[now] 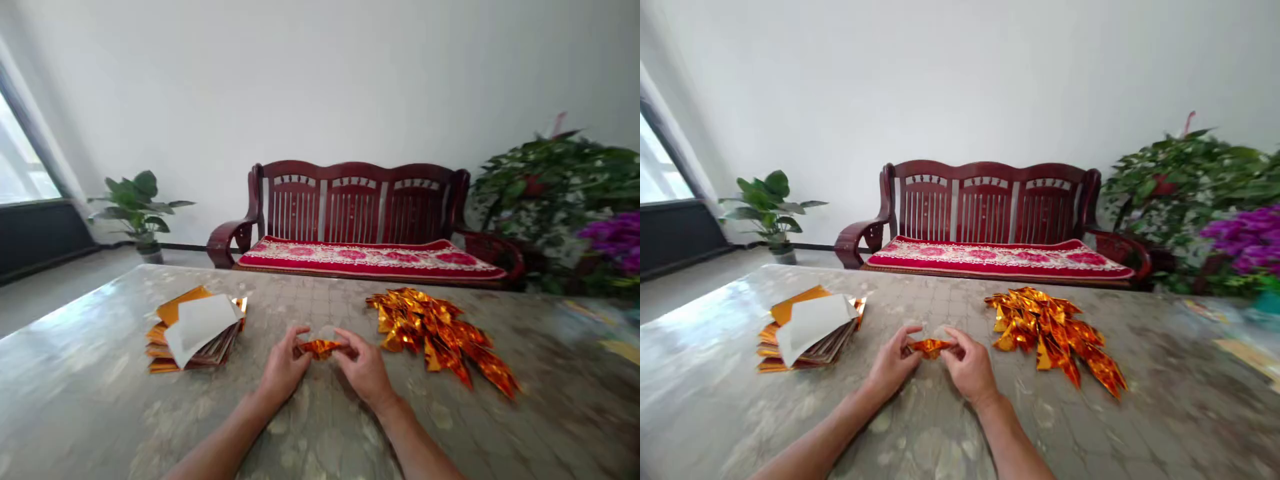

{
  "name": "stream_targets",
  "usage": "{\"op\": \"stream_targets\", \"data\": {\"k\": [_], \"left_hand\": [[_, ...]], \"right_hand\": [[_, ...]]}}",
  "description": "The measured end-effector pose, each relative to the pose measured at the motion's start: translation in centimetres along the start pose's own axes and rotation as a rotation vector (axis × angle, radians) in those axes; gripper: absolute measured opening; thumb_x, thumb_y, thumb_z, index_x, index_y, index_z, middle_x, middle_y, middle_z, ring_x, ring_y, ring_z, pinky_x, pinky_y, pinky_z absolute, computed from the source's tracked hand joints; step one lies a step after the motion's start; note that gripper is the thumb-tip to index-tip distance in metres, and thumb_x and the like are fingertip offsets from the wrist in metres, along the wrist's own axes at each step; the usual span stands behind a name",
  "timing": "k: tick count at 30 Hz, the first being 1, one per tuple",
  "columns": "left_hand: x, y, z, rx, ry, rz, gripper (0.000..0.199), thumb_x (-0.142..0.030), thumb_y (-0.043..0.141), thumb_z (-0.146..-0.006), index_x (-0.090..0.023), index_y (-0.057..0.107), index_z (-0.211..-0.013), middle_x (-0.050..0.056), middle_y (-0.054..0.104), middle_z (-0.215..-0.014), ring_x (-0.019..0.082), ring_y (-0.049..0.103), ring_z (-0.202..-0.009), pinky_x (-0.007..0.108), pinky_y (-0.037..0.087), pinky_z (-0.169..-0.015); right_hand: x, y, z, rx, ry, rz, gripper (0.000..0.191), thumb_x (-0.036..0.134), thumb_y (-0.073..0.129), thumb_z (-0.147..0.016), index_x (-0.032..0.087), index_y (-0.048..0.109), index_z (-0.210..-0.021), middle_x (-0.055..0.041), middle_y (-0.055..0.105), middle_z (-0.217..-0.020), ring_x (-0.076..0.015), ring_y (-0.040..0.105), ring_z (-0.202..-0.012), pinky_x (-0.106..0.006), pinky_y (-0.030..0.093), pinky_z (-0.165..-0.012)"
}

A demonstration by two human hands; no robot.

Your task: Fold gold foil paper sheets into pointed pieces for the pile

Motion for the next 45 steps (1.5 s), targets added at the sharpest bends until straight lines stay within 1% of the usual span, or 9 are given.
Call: {"op": "stream_targets", "data": {"k": [11,18,21,24,27,31,36,40,45], "left_hand": [[-0.9,-0.1,0.4,-0.005,0.01,-0.023,0.044,-0.015,0.056,-0.074,-0.019,0.055,-0.118,-0.004,0.066,-0.073,0.013,0.061,-0.063,0.022,0.043,-0.061],[-1.4,-0.1,0.8,0.015,0.027,-0.176,0.044,-0.018,0.057,-0.077,-0.023,0.054,-0.12,-0.002,0.07,-0.086,0.014,0.062,-0.067,0.025,0.047,-0.064],[-2.0,-0.1,1.2,-0.002,0.138,-0.257,0.043,-0.021,0.061,-0.078,-0.024,0.054,-0.12,0.003,0.068,-0.105,0.019,0.065,-0.089,0.031,0.051,-0.079],[-2.5,0.0,1.6,-0.03,0.288,-0.355,0.043,-0.022,0.065,-0.077,-0.025,0.055,-0.12,0.007,0.061,-0.121,0.023,0.06,-0.11,0.038,0.048,-0.094],[-2.8,-0.1,1.9,-0.075,0.377,-0.461,0.04,-0.021,0.066,-0.078,-0.027,0.058,-0.118,0.009,0.053,-0.133,0.027,0.055,-0.117,0.045,0.046,-0.099],[-2.9,-0.3,1.9,-0.14,0.423,-0.547,0.018,-0.025,0.062,-0.086,-0.027,0.065,-0.103,0.009,0.054,-0.132,0.028,0.053,-0.119,0.048,0.043,-0.1],[-2.9,-0.2,1.6,-0.118,0.397,-0.544,0.009,-0.022,0.064,-0.084,-0.027,0.069,-0.09,0.005,0.06,-0.124,0.026,0.056,-0.115,0.048,0.042,-0.101],[-2.3,0.1,1.1,-0.103,0.272,-0.414,0.008,-0.022,0.061,-0.086,-0.025,0.069,-0.083,0.006,0.064,-0.114,0.025,0.058,-0.112,0.045,0.045,-0.098],[-1.8,0.3,0.9,-0.089,0.217,-0.277,0.014,-0.021,0.057,-0.086,-0.022,0.067,-0.077,0.007,0.065,-0.108,0.023,0.059,-0.11,0.041,0.045,-0.097]], "right_hand": [[0.0,0.1,-0.1,0.007,0.003,0.028,0.039,0.021,0.064,-0.074,0.02,0.071,-0.113,-0.0045,0.076,-0.09,-0.0188,0.07,-0.076,-0.03,0.057,-0.073],[-0.2,0.2,0.1,0.006,-0.048,0.083,0.035,0.02,0.062,-0.076,0.02,0.073,-0.109,-0.0052,0.076,-0.094,-0.0187,0.07,-0.077,-0.031,0.057,-0.076],[-0.2,0.2,0.1,0.009,-0.072,0.092,0.035,0.018,0.062,-0.076,0.021,0.073,-0.109,-0.0057,0.076,-0.098,-0.0198,0.071,-0.083,-0.032,0.057,-0.078],[-0.3,0.3,0.2,0.014,-0.082,0.101,0.038,0.017,0.061,-0.076,0.022,0.071,-0.113,-0.0047,0.076,-0.096,-0.0194,0.071,-0.082,-0.032,0.057,-0.079],[-0.5,0.4,0.3,0.029,-0.085,0.113,0.04,0.018,0.061,-0.077,0.023,0.07,-0.115,-0.0038,0.076,-0.096,-0.019,0.071,-0.082,-0.031,0.057,-0.079],[-0.5,0.4,0.3,0.052,-0.089,0.132,0.04,0.018,0.061,-0.078,0.024,0.069,-0.117,-0.0042,0.075,-0.1,-0.0194,0.071,-0.085,-0.032,0.057,-0.08],[0.2,0.5,0.4,0.08,-0.077,0.11,0.04,0.019,0.063,-0.077,0.024,0.069,-0.116,-0.0028,0.076,-0.091,-0.0186,0.071,-0.078,-0.031,0.057,-0.076],[0.8,0.6,0.2,0.049,-0.016,-0.045,0.039,0.023,0.066,-0.076,0.02,0.069,-0.114,-0.0029,0.076,-0.085,-0.0178,0.07,-0.072,-0.028,0.058,-0.071],[0.8,0.7,0.0,0.015,0.02,-0.142,0.021,0.029,0.065,-0.08,0.02,0.075,-0.095,-0.0052,0.076,-0.084,-0.019,0.07,-0.073,-0.029,0.057,-0.07]]}}
Point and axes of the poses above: each hand's wrist, its own z-axis away from the middle knuckle, its own y-axis out of the palm, x = y × z, the point moved 1 cm from there along -z, towards the middle knuckle
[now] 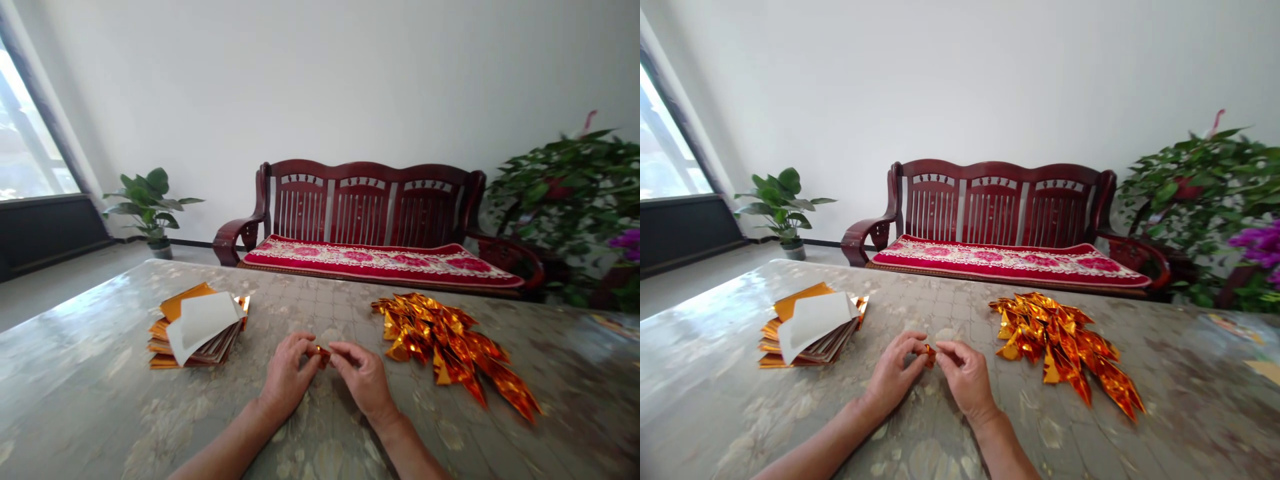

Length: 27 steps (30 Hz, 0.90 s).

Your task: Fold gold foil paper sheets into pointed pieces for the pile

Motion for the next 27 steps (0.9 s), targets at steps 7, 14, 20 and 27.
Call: {"op": "stream_targets", "data": {"k": [7,14,20,27], "left_hand": [[-0.9,-0.2,0.1,0.078,0.0,0.163,0.017,-0.019,0.052,-0.088,-0.021,0.065,-0.078,0.006,0.064,-0.105,0.02,0.06,-0.108,0.032,0.047,-0.093],[-1.4,-0.6,0.3,0.113,0.037,0.104,0.015,-0.021,0.056,-0.088,-0.022,0.065,-0.076,0.003,0.066,-0.101,0.019,0.061,-0.1,0.032,0.045,-0.091],[-1.3,-0.5,0.3,0.098,-0.001,0.148,0.018,-0.025,0.058,-0.088,-0.021,0.065,-0.072,0.004,0.067,-0.099,0.02,0.062,-0.099,0.032,0.045,-0.09],[-1.3,-0.5,0.3,0.083,-0.02,0.156,0.018,-0.025,0.06,-0.086,-0.021,0.065,-0.069,0.004,0.069,-0.095,0.02,0.063,-0.096,0.031,0.046,-0.087]], "right_hand": [[-0.3,0.0,-0.1,0.026,0.007,-0.09,0.016,0.029,0.065,-0.081,0.021,0.077,-0.088,-0.0035,0.072,-0.076,-0.0177,0.067,-0.069,-0.026,0.055,-0.064],[0.6,-0.4,-0.2,0.095,-0.064,-0.093,0.017,0.03,0.065,-0.082,0.021,0.078,-0.086,-0.0042,0.07,-0.08,-0.0161,0.064,-0.072,-0.024,0.053,-0.064],[0.9,-0.5,-0.2,0.148,-0.059,-0.123,0.016,0.032,0.066,-0.082,0.021,0.078,-0.085,-0.0034,0.068,-0.076,-0.0158,0.063,-0.072,-0.024,0.051,-0.066],[0.7,-0.5,-0.3,0.149,0.005,-0.176,0.02,0.037,0.068,-0.079,0.02,0.077,-0.08,-0.0028,0.065,-0.071,-0.0145,0.06,-0.065,-0.023,0.049,-0.058]]}}
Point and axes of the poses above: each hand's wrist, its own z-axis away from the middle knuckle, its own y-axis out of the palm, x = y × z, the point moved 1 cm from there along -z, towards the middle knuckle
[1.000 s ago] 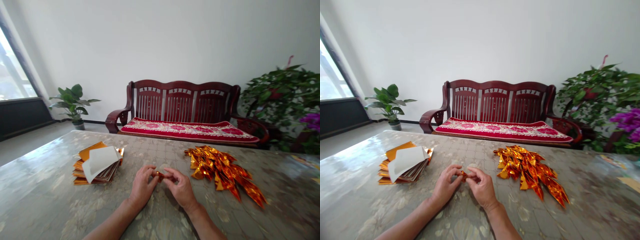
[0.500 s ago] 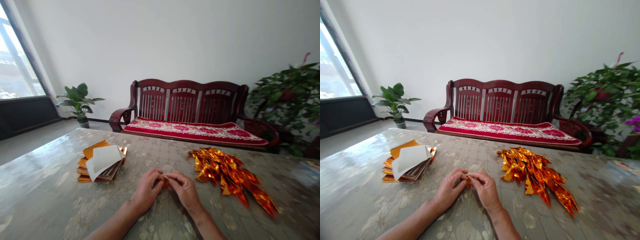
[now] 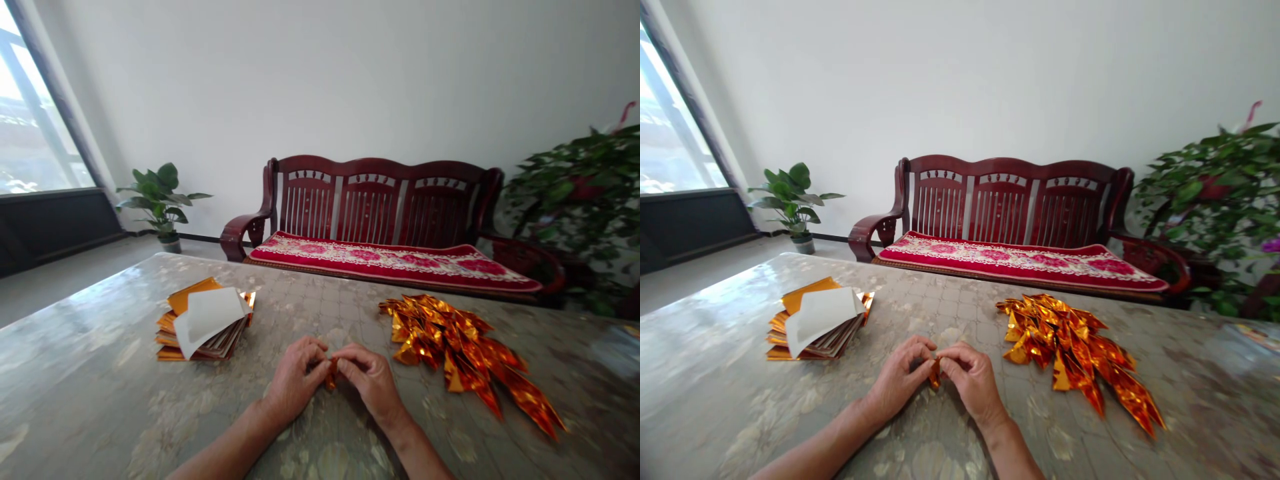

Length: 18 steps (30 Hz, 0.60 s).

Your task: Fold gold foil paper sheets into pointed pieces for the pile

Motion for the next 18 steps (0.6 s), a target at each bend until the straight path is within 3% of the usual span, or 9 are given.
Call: {"op": "stream_targets", "data": {"k": [9,18], "left_hand": [[0.54,0.17,-0.02,-0.003,0.016,0.025,0.02,-0.034,0.062,-0.087,-0.021,0.065,-0.072,0.004,0.07,-0.093,0.019,0.064,-0.091,0.033,0.047,-0.088],[0.25,0.19,0.15,-0.01,0.045,-0.039,0.015,-0.025,0.064,-0.084,-0.022,0.063,-0.069,0.003,0.07,-0.093,0.02,0.063,-0.094,0.034,0.045,-0.09]], "right_hand": [[0.3,-0.01,0.04,0.011,0.041,-0.007,0.018,0.036,0.07,-0.076,0.019,0.076,-0.075,-0.002,0.065,-0.069,-0.0143,0.059,-0.064,-0.023,0.048,-0.059],[0.27,-0.09,0.12,0.036,0.073,0.036,0.015,0.031,0.068,-0.074,0.017,0.073,-0.072,0.0003,0.061,-0.063,-0.0122,0.054,-0.058,-0.022,0.043,-0.055]]}}
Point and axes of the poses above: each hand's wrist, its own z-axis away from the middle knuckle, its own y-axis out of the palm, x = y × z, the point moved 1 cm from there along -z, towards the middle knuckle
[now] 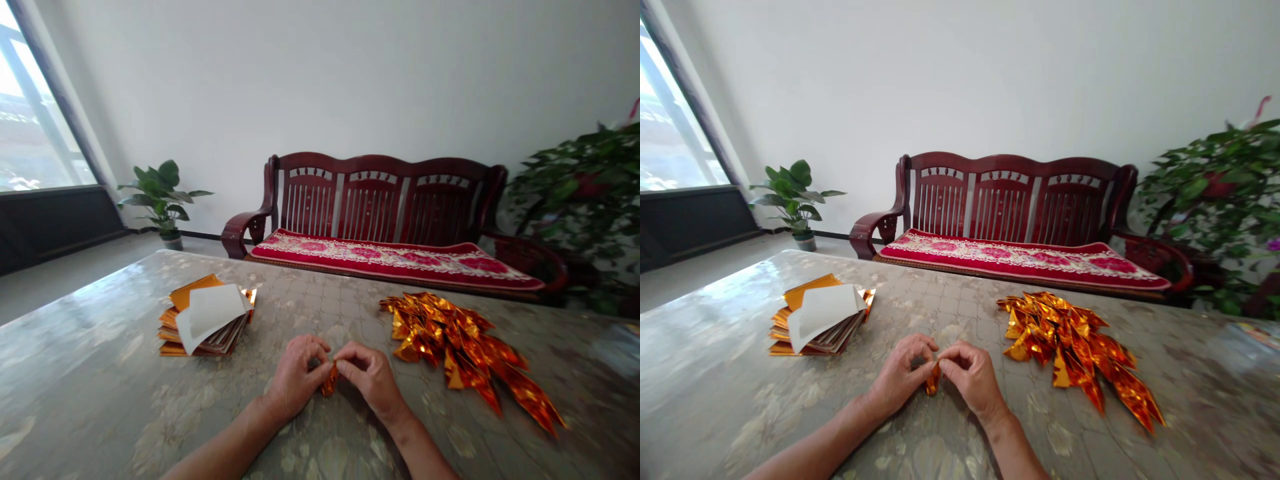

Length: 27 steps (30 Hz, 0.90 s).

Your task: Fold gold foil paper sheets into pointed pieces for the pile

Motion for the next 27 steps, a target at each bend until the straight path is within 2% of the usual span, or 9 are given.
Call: {"op": "stream_targets", "data": {"k": [13,22,27], "left_hand": [[-0.3,0.0,0.3,-0.046,0.029,-0.085,0.014,-0.012,0.066,-0.076,-0.021,0.06,-0.067,0.002,0.069,-0.095,0.02,0.061,-0.098,0.034,0.044,-0.091],[-0.6,-0.2,0.0,-0.025,0.008,-0.08,0.012,-0.023,0.064,-0.085,-0.023,0.067,-0.074,0.001,0.07,-0.098,0.021,0.062,-0.1,0.037,0.042,-0.094],[-1.1,0.0,0.0,-0.029,0.043,-0.079,0.008,-0.024,0.074,-0.076,-0.023,0.067,-0.071,0.002,0.07,-0.094,0.021,0.063,-0.095,0.04,0.04,-0.097]], "right_hand": [[0.0,0.2,0.2,-0.01,-0.011,0.134,0.012,0.026,0.062,-0.074,0.017,0.07,-0.074,0.0002,0.062,-0.062,-0.0131,0.055,-0.057,-0.023,0.043,-0.054],[-0.2,0.3,0.2,-0.08,-0.055,0.179,0.016,0.028,0.061,-0.077,0.017,0.071,-0.073,-0.0014,0.064,-0.063,-0.0134,0.055,-0.057,-0.023,0.044,-0.054],[-0.3,0.4,0.2,-0.097,-0.079,0.203,0.016,0.027,0.06,-0.078,0.017,0.072,-0.073,-0.0026,0.067,-0.068,-0.0142,0.059,-0.06,-0.023,0.046,-0.057]]}}
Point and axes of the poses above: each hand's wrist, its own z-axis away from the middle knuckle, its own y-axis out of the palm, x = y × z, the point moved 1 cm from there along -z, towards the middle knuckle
